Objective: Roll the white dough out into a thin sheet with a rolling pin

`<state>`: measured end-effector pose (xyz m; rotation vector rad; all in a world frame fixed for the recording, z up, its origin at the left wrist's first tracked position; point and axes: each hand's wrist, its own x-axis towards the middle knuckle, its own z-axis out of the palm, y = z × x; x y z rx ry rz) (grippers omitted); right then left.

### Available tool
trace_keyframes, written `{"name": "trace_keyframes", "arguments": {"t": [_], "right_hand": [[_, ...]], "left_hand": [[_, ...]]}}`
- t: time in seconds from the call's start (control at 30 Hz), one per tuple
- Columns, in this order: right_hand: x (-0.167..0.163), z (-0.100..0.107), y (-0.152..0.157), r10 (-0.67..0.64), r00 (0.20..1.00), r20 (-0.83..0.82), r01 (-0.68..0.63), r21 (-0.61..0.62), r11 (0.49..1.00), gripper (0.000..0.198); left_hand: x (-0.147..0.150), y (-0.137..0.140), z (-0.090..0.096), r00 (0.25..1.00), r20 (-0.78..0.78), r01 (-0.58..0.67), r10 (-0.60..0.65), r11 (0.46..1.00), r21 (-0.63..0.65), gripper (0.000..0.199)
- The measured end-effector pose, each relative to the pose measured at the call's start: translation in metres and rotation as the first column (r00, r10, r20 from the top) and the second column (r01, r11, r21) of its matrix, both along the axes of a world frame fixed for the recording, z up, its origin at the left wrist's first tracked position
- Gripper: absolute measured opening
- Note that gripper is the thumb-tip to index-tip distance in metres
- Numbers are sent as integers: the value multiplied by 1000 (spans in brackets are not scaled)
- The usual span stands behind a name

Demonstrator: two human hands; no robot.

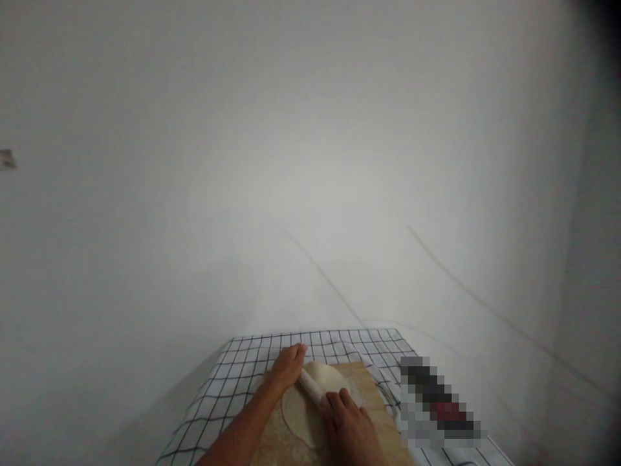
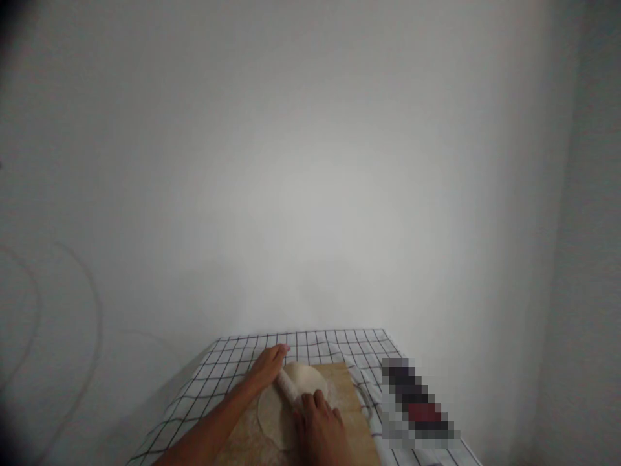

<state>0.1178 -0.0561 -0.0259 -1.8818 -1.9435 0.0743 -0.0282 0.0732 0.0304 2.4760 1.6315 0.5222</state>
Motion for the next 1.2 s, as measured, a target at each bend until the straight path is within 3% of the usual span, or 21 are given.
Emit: {"name": "trace_keyframes", "arguments": {"t": [0.17,0.5,0.73,0.87,0.97,1.2], "right_hand": [[8,-30,10,-28,999,36,27,45,999,30],[21,-52,0,109,994,-7,-109,2,994,47],[23,-61,3,116,987,115,-128,105,986,46],[23,-62,5,124,964,236,-204,352,914,42],[19,-61,7,115,967,226,-209,458,864,35],[15,-65,8,151,974,167,-216,503,837,33]], "left_hand": [[17,18,-12,1000,-6,-7,7,1000,17,47],[11,66,-46,970,-47,238,-238,971,-10,51],[-4,60,-55,970,-55,241,-237,967,83,51],[-17,52,-59,971,-72,238,-229,958,158,43],[-31,44,-63,968,-113,244,-223,946,216,39],[-61,27,-75,934,-266,317,-240,901,297,40]]}}
